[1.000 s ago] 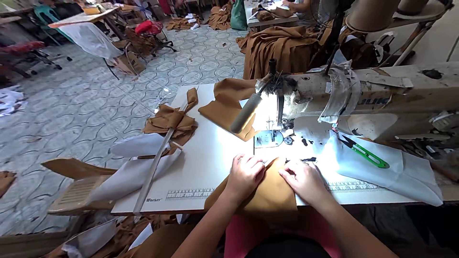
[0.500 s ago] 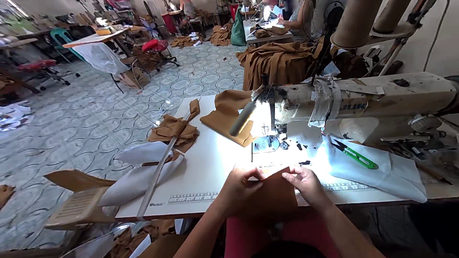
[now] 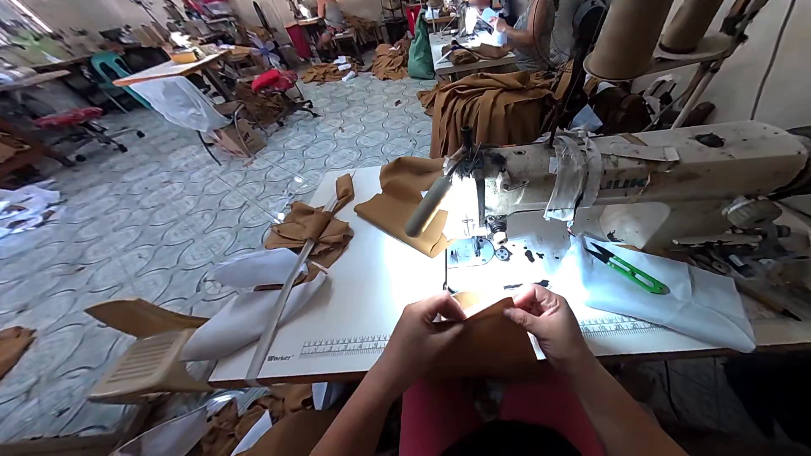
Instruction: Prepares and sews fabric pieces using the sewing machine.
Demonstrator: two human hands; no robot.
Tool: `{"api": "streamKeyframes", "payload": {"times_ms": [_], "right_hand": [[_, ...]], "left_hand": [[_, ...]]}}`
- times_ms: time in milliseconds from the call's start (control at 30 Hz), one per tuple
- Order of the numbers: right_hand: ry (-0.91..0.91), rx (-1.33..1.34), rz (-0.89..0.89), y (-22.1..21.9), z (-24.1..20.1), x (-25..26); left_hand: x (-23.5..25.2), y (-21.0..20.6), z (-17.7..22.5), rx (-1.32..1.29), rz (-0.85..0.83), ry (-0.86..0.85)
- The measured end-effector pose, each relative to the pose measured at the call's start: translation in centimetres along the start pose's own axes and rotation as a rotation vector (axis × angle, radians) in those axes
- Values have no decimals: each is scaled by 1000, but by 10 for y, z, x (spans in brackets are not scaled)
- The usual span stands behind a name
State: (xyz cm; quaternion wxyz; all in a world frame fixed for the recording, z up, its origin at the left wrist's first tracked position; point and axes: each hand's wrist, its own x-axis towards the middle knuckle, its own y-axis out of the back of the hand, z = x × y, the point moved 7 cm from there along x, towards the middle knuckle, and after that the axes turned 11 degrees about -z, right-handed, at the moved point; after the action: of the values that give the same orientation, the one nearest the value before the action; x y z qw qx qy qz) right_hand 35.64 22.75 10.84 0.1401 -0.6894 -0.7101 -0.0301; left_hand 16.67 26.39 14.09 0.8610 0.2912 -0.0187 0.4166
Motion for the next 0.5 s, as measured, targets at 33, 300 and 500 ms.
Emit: {"api": "streamKeyframes", "payload": {"times_ms": [33,300,500], "right_hand": [[22,18,14,0,-2,0],[97,-30,5,-5,-15,1],[34,-55,-94,-4,-12,6]], "left_hand": [[0,-1,1,-8,-2,30],[1,-1,-3,-19,-26,163],[0,-5,-6,-178,10,125]]}}
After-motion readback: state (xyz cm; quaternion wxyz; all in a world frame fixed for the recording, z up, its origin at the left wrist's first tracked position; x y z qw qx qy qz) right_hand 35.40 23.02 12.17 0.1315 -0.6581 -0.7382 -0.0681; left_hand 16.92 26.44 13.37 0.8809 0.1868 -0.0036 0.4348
